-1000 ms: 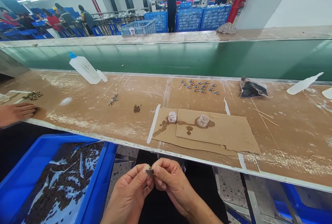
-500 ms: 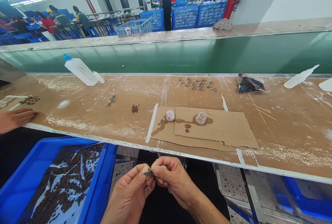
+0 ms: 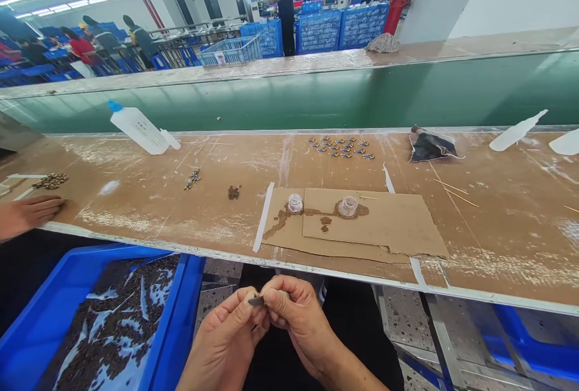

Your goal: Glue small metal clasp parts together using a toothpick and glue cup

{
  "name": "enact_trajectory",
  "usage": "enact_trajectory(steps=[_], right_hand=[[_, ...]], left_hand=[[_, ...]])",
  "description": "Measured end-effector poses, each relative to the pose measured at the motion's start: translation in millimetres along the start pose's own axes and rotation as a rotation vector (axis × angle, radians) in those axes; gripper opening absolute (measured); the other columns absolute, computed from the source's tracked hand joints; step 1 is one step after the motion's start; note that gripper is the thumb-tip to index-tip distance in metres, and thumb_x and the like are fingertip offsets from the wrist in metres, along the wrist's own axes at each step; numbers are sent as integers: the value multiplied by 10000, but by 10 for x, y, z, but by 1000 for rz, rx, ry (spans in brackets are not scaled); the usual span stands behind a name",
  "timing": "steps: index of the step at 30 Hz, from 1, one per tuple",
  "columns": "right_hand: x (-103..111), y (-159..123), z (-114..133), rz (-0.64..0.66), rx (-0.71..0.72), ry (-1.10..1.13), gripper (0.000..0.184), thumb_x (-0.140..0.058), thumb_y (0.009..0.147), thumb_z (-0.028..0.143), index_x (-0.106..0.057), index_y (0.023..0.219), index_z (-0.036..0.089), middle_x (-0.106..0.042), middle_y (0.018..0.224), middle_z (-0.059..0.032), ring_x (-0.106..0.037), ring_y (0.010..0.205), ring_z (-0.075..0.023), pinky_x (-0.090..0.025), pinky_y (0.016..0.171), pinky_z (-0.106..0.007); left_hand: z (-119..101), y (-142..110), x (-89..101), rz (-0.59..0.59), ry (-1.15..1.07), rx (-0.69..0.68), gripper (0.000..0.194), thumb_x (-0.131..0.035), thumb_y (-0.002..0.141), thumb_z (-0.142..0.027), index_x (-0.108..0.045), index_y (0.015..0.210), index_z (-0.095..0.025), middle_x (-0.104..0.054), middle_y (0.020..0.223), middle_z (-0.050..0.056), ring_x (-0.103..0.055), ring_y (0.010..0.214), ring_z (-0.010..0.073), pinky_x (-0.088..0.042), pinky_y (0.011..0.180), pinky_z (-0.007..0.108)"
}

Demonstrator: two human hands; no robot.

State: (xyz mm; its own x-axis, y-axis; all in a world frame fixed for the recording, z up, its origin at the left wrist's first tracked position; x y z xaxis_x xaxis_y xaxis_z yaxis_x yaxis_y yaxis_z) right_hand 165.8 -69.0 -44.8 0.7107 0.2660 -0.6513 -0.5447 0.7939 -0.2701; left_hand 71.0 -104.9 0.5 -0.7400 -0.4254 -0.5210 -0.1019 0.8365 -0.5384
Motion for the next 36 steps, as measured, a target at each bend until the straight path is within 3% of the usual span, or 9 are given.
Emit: enact_trajectory(steps=[5, 11, 19, 24, 31, 36], right_hand=[[57, 48, -24, -55, 28, 43, 393, -698, 745, 451, -485, 641, 138, -357, 550, 49, -261, 515, -35, -183, 513, -213], [91, 40, 225, -102, 114, 130, 413, -664, 786, 437, -407, 629, 154, -324, 543, 57, -224, 486, -35, -197, 488, -208], [50, -50, 127, -96, -18, 125, 289, -647, 812, 401, -513, 776, 146, -419, 617, 37, -345, 547, -43, -290, 552, -198], [-9, -123, 106, -131, -12, 9, 282, -632, 823, 411, -534, 810, 147, -542, 708, 9, -408, 577, -41, -345, 596, -194], [-87, -130, 119, -266, 181, -151, 243, -740, 718, 360, -616, 804, 170, -640, 854, -27, -575, 736, -97, -451, 667, -205], [-78, -105, 137, -261, 257, -227, 185, -750, 703, 314, -632, 744, 178, -660, 798, -17, -612, 751, -106, -491, 708, -204]], left_hand=[[18, 7, 37, -25, -25, 17, 312, -773, 655, -322, -543, 574, -129, -483, 606, -2, -461, 629, 103, -430, 687, 245], [-28, 18, 90, -201, -57, -15, 338, -846, 556, -339, -587, 619, -132, -489, 621, -23, -435, 598, 75, -417, 625, 214], [-47, 17, 156, -331, 87, -196, 323, -844, 556, -362, -676, 700, -127, -529, 632, -12, -457, 611, 81, -417, 609, 197], [11, 49, 218, -296, 141, -187, 323, -841, 559, -368, -682, 716, -134, -563, 655, -5, -477, 632, 89, -423, 628, 199], [74, 73, 251, -233, 211, -187, 299, -810, 608, -385, -683, 706, -133, -570, 663, 4, -492, 667, 102, -428, 671, 208], [81, 70, 246, -201, 172, -124, 306, -829, 581, -367, -690, 716, -130, -571, 680, 9, -490, 661, 100, -424, 639, 202]])
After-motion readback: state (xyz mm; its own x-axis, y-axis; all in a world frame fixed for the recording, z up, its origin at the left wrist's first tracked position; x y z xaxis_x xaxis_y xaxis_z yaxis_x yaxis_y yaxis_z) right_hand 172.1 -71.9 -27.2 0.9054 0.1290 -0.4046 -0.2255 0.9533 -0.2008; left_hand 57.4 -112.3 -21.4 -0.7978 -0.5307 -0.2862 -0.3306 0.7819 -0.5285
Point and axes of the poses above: each hand's wrist, its own y-axis towards the middle knuckle, its own x-axis out of the back of the hand, z = x × y, the point moved 2 cm from there along y, towards the middle knuckle
